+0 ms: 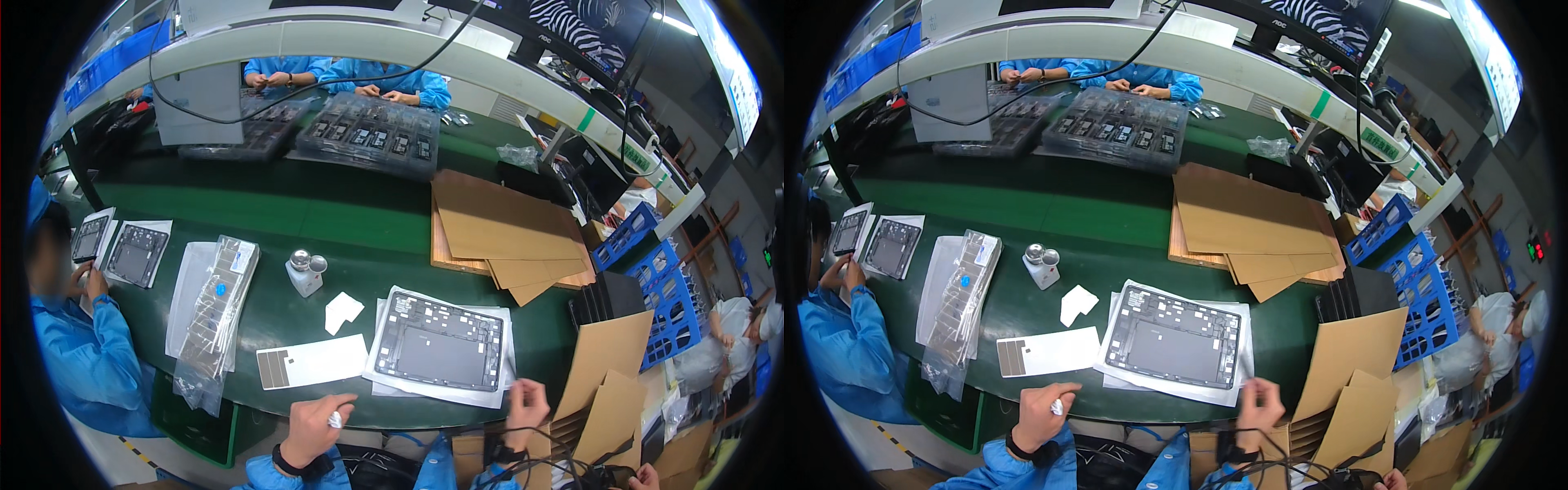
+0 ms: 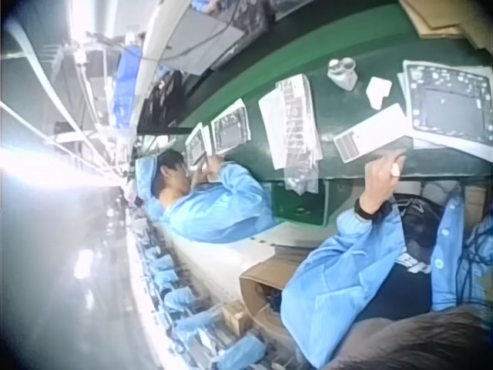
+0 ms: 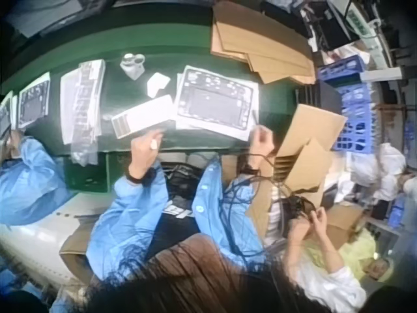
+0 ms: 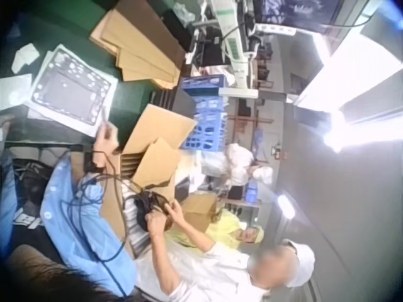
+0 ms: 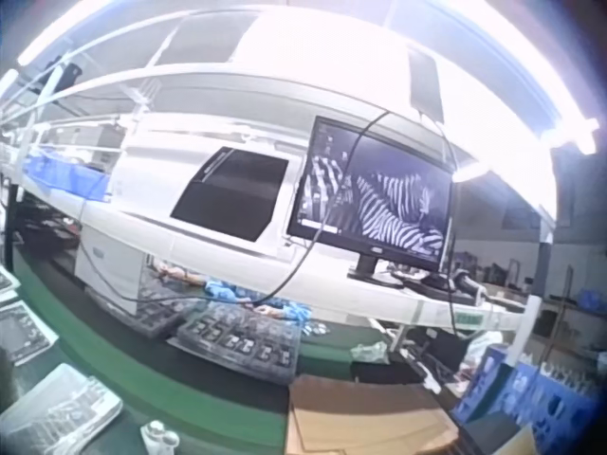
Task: Inspecting and assembling electronic components including tablet screens and device straps at a manufacturing workbench.
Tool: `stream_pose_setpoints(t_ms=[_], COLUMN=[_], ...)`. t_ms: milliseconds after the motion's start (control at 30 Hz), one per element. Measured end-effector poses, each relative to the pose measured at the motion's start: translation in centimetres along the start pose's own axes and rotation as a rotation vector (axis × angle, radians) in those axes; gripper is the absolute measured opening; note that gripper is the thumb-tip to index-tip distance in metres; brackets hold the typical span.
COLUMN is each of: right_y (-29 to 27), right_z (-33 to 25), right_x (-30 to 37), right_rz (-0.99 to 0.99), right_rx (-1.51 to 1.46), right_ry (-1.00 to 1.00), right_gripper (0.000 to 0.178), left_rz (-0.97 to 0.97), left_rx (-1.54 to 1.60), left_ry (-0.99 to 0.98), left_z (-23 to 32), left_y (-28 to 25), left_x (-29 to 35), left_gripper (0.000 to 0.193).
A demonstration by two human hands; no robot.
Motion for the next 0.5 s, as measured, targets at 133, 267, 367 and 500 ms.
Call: stream_pose_setpoints(t_ms=[133,267,367,500], right_y=[6.2,9.3,11.3,13.3], right_z=[-8.7,-10.6,-10.5,-13.2], right_x=[5.4,8.4,10.1,11.3], right_rz=[-0.53,-0.798,-0.898,-0.832], right_rx=[-0.309,-0.533,-0.682,-0.789], right_ry=[-0.11,-0.025,0.211,0.181], right_gripper=[0.012,0.013,0.014,0.018], left_rz=[-0.156,-0.253,-0.233,-0.121], left_rx=[-0.208,-0.35,-0.299,-0.199], left_ry=[0.172,0.256,0.213,0.138], left_z=[3.5,4.1,3.1,2.5], left_y=[2.3,2.9,1.8,1.2], left_x=[-0.2,0.5,1.5,2.0], left_gripper=[0.045,0.042,0.038,0.034])
Point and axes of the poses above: each hand's wrist, its own x-axis away from the middle knuckle, its own y-axis out of the palm, z = x × y, the point moved 7 cm from there along -x, towards the middle knuckle, and after that the axes turned 4 degrees about -y, right-handed, at the moved point
